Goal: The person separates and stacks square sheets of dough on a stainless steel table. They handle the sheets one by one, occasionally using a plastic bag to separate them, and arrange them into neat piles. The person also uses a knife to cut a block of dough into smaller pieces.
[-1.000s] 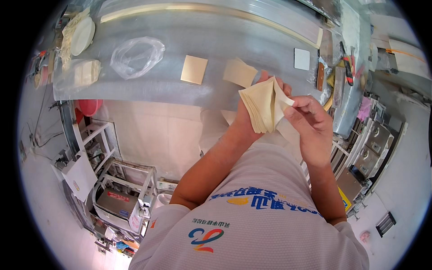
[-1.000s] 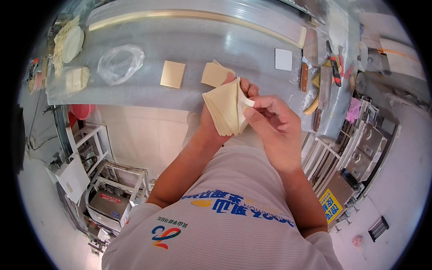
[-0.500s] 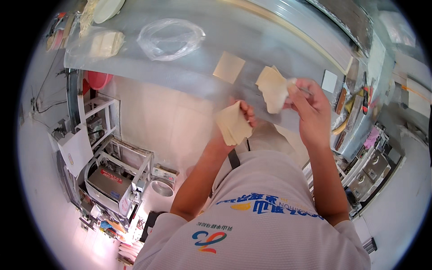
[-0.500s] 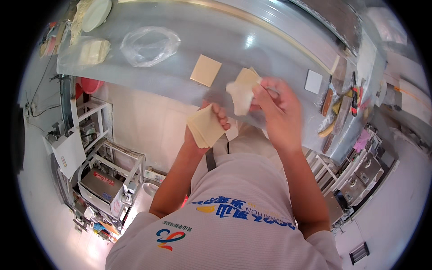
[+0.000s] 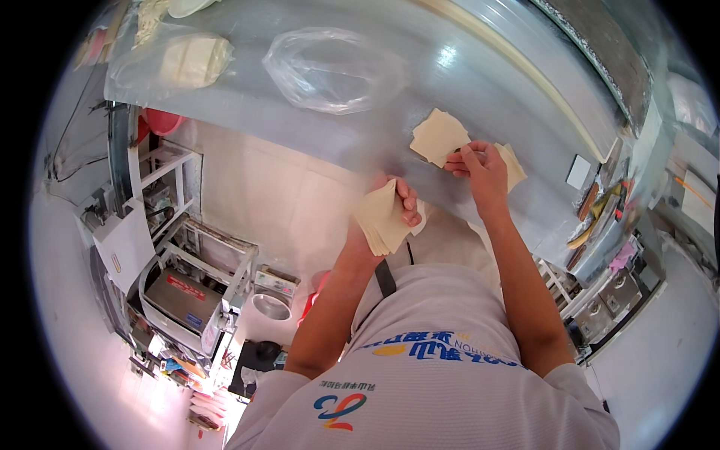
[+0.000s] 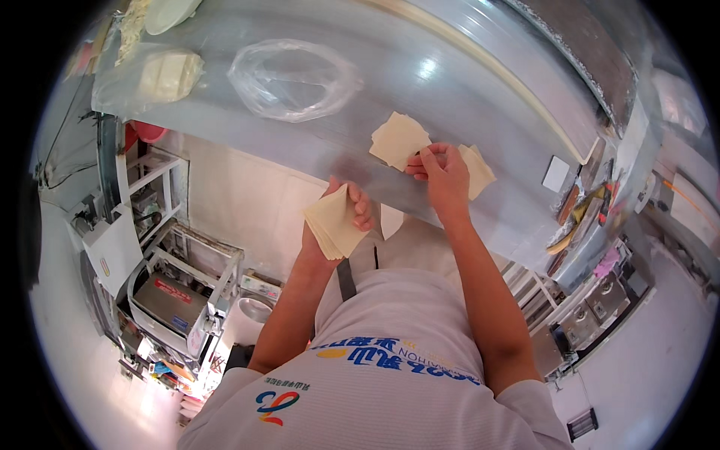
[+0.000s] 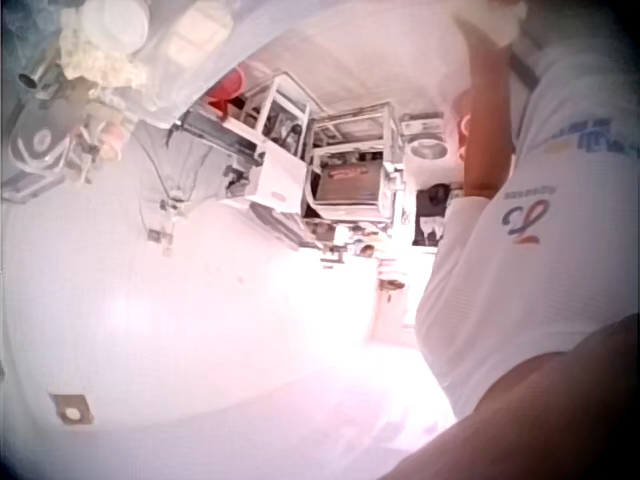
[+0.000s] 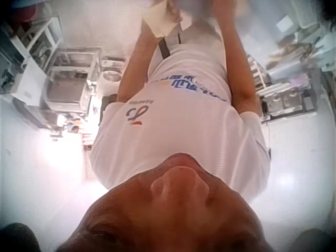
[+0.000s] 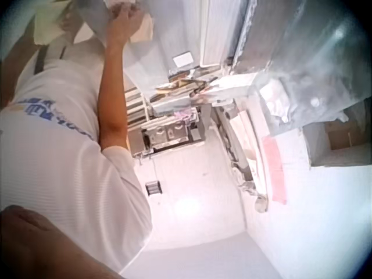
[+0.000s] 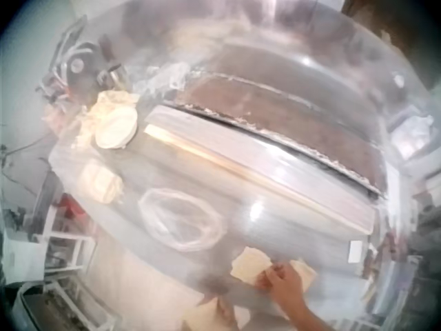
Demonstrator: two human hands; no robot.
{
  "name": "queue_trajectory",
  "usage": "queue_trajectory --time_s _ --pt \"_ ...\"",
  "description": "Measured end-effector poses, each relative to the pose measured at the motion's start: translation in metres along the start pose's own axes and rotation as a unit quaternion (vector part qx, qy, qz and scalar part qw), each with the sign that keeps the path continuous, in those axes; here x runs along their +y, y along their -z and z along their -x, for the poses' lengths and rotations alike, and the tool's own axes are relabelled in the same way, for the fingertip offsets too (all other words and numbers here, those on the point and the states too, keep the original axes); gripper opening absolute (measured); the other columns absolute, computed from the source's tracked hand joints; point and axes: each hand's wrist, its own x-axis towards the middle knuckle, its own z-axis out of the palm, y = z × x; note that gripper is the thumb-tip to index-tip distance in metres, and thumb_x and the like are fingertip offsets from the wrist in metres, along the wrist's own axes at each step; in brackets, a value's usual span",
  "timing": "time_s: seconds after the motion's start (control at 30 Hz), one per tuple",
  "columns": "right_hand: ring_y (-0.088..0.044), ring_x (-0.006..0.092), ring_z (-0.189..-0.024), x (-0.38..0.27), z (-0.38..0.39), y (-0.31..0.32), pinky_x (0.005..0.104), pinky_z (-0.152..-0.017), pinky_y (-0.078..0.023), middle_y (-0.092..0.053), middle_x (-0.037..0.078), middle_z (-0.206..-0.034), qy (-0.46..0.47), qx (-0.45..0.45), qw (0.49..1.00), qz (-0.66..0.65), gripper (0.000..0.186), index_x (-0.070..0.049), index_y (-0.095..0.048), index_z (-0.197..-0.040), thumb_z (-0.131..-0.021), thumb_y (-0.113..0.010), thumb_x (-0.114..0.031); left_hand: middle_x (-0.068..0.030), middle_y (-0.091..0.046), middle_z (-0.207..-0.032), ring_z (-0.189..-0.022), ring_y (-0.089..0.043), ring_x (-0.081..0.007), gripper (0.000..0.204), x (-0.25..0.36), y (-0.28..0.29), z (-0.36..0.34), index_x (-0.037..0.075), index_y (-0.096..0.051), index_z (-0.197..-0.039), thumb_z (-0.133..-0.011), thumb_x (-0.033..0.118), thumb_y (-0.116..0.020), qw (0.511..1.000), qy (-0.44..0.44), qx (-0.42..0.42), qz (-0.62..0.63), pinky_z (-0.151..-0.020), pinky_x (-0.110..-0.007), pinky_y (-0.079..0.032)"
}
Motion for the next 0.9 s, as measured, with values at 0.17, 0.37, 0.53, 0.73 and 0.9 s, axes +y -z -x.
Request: queue_trajectory --time_s 0.17,0.37,0.53,0.73,0.9 --pt "-0.067 0.0125 -0.083 -0.042 0.046 -0.008 0.0281 -0.077 -0.054 -0.074 0.006 -0.096 0.074 0.006 0.994 0.082 0.016 -0.001 -0.068 -0.111 -0.103 -0.069 -0.015 -0.0073 -0.058 -0.085 -0.072 -0.054 -0.0194 0.05 0.017 -0.023 -0.019 0.005 -0.06 -0.098 -0.116 0.047 -0.041 0.999 0.026 0.022 -0.028 -0.071 -0.035 -0.047" --pt "-0.066 0.0107 -0.085 -0.094 0.108 -0.025 0.0278 -0.081 -0.055 -0.073 0.004 -0.096 0.199 -0.108 0.962 0.153 0.025 -0.003 -0.072 -0.109 -0.088 -0.085 -0.009 -0.0028 -0.058 -0.088 -0.077 -0.056 -0.0139 0.045 0.003 -0.078 -0.033 0.005 -0.062 -0.104 -0.114 0.048 -0.051 0.987 -0.009 0.019 -0.161 -0.071 -0.031 -0.049" --pt "-0.067 0.0105 -0.088 -0.087 0.104 0.007 0.0284 -0.083 -0.056 -0.074 0.004 -0.099 0.149 -0.095 0.983 0.041 0.022 -0.001 -0.074 -0.109 -0.09 -0.084 -0.007 -0.0003 -0.063 -0.096 -0.085 -0.06 -0.0115 0.043 -0.027 -0.093 -0.05 0.008 -0.065 -0.11 -0.114 0.049 -0.05 0.986 0.01 0.039 -0.16 -0.075 -0.03 -0.052" --pt "-0.067 0.0103 -0.09 -0.08 0.104 0.067 0.0281 -0.086 -0.056 -0.074 0.003 -0.099 0.07 -0.119 0.988 -0.07 0.014 0.0 -0.074 -0.108 -0.097 -0.078 -0.008 0.0007 -0.065 -0.101 -0.091 -0.063 -0.0116 0.043 -0.07 -0.097 -0.058 0.009 -0.065 -0.115 -0.114 0.049 -0.049 0.986 0.064 0.028 -0.15 -0.078 -0.031 -0.053" --pt "-0.066 0.0101 -0.095 -0.065 0.108 0.112 0.0296 -0.089 -0.056 -0.073 0.004 -0.104 0.107 -0.115 0.982 -0.1 0.019 0.0 -0.07 -0.119 -0.102 -0.073 -0.008 0.0014 -0.064 -0.099 -0.088 -0.065 -0.0117 0.041 -0.105 -0.104 -0.068 0.011 -0.065 -0.113 -0.113 0.049 -0.05 0.987 0.092 0.007 -0.129 -0.071 -0.029 -0.054"
